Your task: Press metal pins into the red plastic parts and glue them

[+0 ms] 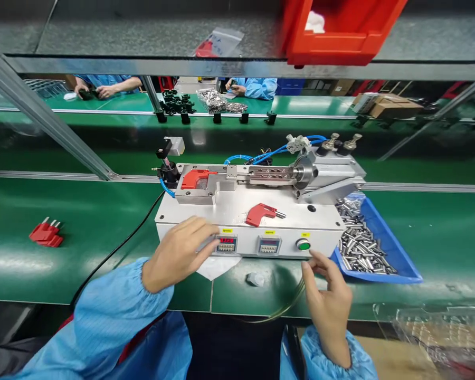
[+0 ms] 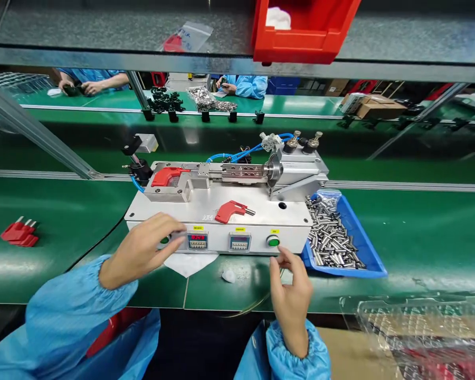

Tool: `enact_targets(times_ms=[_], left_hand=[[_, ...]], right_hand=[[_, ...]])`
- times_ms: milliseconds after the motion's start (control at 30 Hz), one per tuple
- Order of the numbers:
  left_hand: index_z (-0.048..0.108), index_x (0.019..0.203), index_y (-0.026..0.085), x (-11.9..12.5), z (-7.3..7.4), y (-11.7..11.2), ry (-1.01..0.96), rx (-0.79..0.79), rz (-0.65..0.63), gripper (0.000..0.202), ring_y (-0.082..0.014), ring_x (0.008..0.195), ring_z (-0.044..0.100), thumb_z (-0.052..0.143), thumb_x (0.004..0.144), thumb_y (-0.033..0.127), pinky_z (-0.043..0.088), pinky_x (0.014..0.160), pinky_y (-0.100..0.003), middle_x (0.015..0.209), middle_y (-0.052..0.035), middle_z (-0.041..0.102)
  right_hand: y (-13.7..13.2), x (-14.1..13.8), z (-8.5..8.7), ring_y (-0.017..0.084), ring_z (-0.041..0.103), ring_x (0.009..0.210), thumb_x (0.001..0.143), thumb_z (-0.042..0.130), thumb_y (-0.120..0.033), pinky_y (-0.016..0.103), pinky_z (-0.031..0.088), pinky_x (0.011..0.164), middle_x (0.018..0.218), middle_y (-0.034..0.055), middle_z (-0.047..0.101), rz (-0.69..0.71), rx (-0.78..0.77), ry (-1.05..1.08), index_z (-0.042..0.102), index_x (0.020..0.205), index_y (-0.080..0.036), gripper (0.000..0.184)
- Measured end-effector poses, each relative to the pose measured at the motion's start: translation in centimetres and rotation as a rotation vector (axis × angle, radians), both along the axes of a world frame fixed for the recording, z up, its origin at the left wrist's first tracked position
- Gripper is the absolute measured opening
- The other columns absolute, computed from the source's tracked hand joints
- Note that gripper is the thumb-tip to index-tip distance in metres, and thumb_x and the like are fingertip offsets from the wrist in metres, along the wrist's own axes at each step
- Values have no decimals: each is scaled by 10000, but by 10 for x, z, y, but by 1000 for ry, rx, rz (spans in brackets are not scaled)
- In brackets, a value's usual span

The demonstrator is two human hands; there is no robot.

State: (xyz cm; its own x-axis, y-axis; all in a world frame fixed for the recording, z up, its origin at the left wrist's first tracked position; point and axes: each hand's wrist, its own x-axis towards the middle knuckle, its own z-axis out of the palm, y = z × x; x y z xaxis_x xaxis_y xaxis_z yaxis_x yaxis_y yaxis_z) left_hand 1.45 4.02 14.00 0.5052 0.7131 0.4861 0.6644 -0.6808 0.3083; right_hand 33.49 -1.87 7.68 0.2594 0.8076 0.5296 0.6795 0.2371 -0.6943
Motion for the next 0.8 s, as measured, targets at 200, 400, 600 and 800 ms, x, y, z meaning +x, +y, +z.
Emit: enact_targets(times_ms=[200,400,600,800], left_hand=[[466,1491,175,62,11,58,82,-97,-265,528,-339,1472,513,629,991,214,475,1180,-524,1618,-197,502],[546,1393,193,66,16,69,32,-192,-408,444,-331,1283,646,651,963,164,557,1081,-517,1402,-175,653],[409,1552,200,38,-6,-21,-167,-252,-427,572,-308,1324,638,642,1034,270,586,1088,-444,1430,-182,640],[397,1579,176,27,-27,-60,-174,-346,-395,566,-275,1282,657,605,1053,210,603,1066,-415,1403,-190,650]], right_hand=[[-29,-5,1,190,665,733,1019,650,-269,309,571,683,867,48,712,113,-21,-2,752,1031,-202,122],[-34,-12,7,203,674,779,1016,665,-249,333,585,720,885,56,718,146,-45,72,765,1027,-219,105],[-46,-39,22,202,694,799,992,723,-260,342,618,752,944,52,725,296,-150,220,691,1324,-236,335],[-43,-63,30,206,724,943,972,733,-125,331,616,841,1079,71,752,566,-193,185,694,1294,-243,346]])
